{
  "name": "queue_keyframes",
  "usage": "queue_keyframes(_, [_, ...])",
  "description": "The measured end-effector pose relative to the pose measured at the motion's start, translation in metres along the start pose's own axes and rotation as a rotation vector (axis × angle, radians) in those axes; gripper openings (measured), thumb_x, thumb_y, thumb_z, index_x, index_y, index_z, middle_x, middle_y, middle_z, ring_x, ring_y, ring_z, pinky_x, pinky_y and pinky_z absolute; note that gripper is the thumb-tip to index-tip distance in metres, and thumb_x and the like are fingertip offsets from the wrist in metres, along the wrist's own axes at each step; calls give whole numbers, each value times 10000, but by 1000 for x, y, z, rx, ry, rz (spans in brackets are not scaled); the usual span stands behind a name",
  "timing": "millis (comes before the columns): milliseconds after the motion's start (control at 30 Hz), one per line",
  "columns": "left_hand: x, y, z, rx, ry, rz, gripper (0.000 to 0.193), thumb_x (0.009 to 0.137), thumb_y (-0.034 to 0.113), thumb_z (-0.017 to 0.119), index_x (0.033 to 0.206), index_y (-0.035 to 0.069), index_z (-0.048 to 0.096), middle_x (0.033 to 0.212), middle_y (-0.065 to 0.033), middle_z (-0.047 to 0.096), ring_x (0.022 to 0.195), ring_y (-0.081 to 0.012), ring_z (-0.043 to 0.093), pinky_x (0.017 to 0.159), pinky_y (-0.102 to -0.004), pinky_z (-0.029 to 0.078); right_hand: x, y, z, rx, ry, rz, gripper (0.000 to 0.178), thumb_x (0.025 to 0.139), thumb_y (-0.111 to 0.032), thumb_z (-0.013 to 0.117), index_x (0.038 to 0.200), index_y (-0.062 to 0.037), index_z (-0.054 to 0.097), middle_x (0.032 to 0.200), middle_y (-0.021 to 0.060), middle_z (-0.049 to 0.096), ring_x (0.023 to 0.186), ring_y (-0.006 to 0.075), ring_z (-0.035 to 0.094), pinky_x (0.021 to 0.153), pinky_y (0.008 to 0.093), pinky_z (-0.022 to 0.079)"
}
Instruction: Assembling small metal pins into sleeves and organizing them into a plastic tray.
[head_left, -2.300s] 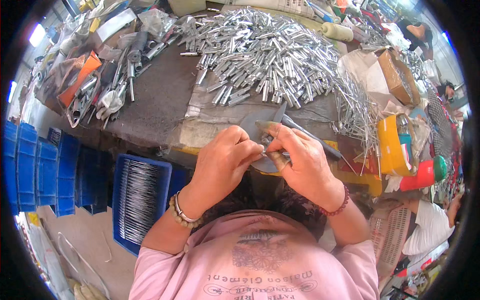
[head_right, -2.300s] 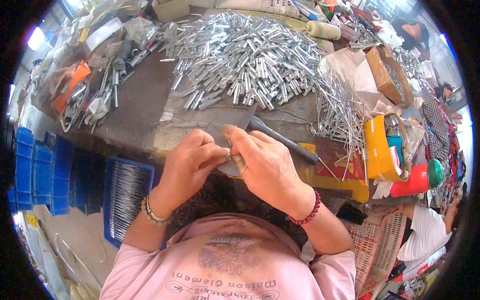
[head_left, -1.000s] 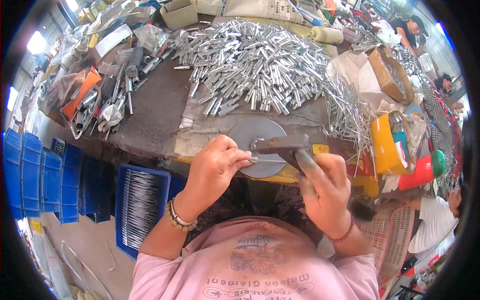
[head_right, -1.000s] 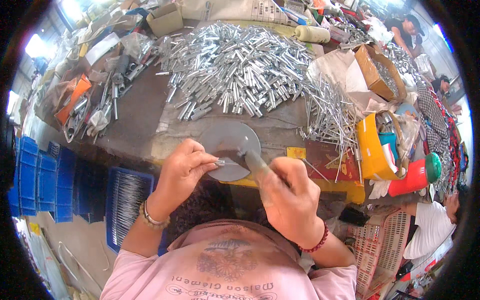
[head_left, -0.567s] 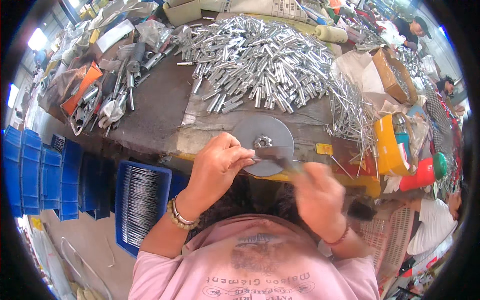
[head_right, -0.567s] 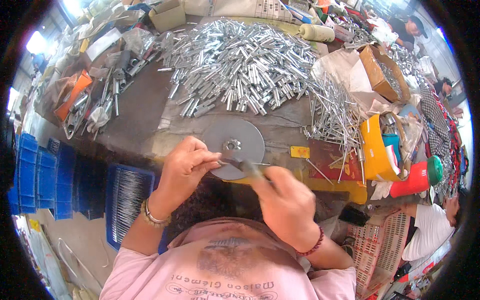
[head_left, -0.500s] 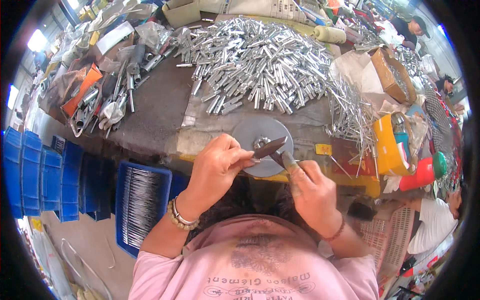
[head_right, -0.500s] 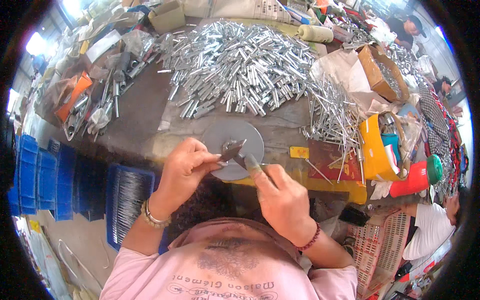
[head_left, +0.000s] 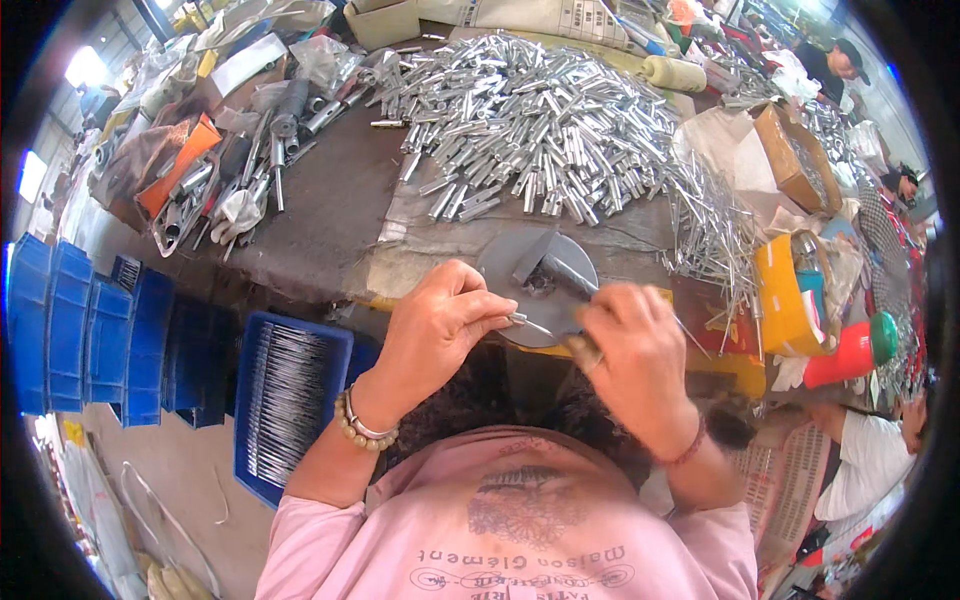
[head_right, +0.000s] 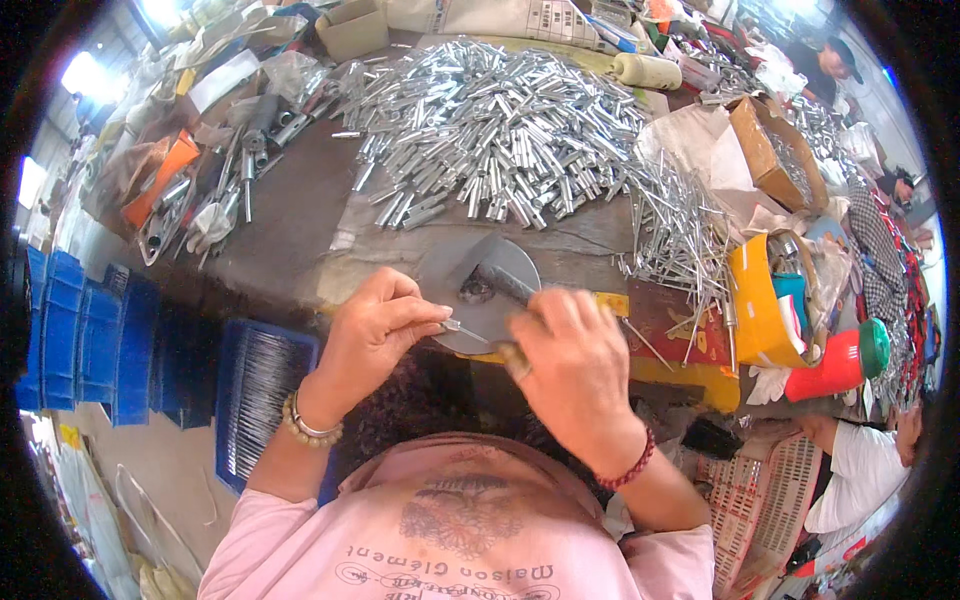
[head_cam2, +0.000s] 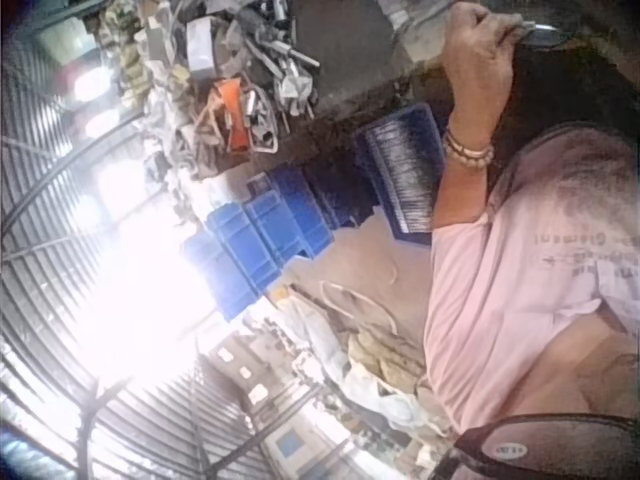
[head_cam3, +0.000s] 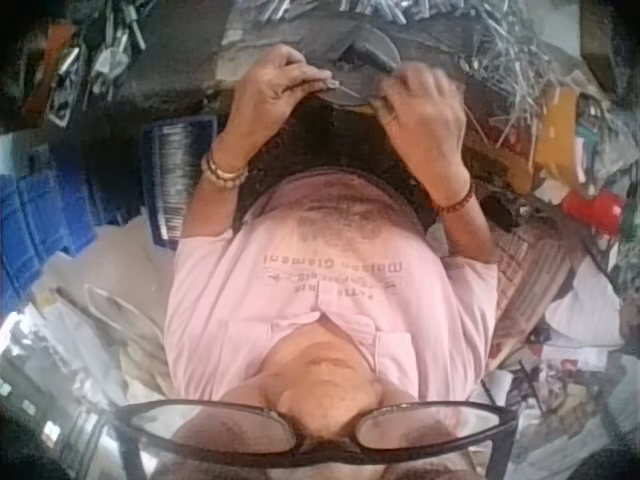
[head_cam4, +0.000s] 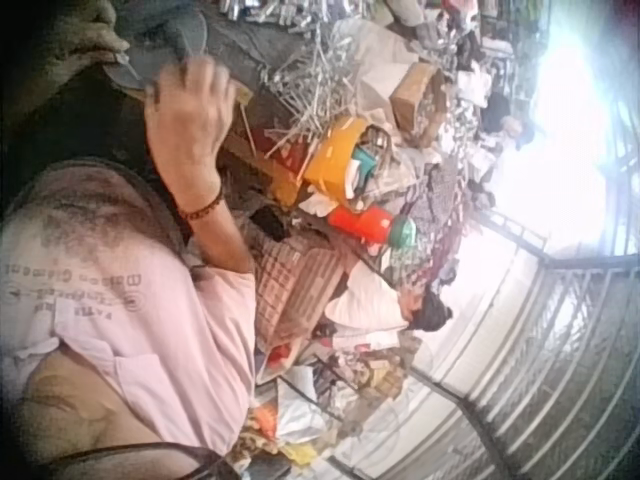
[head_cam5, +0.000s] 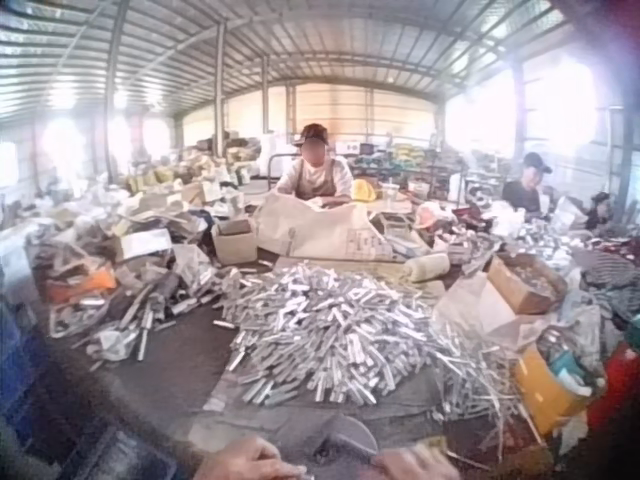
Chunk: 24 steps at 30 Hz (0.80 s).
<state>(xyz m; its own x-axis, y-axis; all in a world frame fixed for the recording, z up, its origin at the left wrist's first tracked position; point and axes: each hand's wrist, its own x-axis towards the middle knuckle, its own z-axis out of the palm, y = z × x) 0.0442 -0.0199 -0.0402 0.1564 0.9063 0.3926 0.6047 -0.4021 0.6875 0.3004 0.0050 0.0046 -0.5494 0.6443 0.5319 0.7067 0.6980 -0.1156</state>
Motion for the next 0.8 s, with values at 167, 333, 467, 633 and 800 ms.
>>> queue_keyframes(167, [-10, 0, 9, -61, 68, -6, 254, 872, 46, 865, 1120, 100, 846, 1024, -74, 656, 896, -222, 665, 779, -326, 541, -32, -28, 6, 290, -195, 272, 206, 845, -92, 807, 1017, -91, 695, 908, 103, 691, 812, 343, 709, 701, 448, 565])
queue_keyframes(333, [-25, 20, 18, -102, 282, -137, 362, 948, 3, 798, 1301, 82, 790, 1077, -59, 688, 894, -149, 645, 779, -274, 521, -32, -32, 8, 988, -593, 719, 242, 959, -87, 755, 1190, -28, 715, 846, 124, 713, 667, 199, 672, 642, 360, 546])
queue_keyframes(467, [-42, 27, 30, -643, 211, -490, 498, 1084, 79, 679, 1570, 84, 572, 1033, -2, 705, 820, -54, 591, 698, -209, 481, -26, -39, 14, 1275, -630, 892, 234, 1005, -80, 719, 1221, 8, 715, 821, 23, 700, 706, 79, 627, 632, 296, 524])
queue_keyframes(633, [-48, 41, 10, -800, 209, -663, 643, 1067, 87, 698, 1639, 82, 406, 1044, -13, 709, 836, -57, 603, 704, -210, 505, -30, -52, 22, 1272, -612, 763, 197, 1009, -71, 704, 1191, -3, 733, 807, 11, 691, 701, 78, 623, 628, 284, 526])
queue_keyframes(800, [-65, 14, 34, -1010, 154, -641, 619, 1028, 105, 758, 1577, 60, 476, 1069, -15, 693, 886, -62, 589, 765, -224, 488, -45, -54, 39, 1263, -622, 798, 137, 1021, -94, 718, 1132, -12, 716, 828, 34, 699, 693, 124, 670, 641, 284, 553])
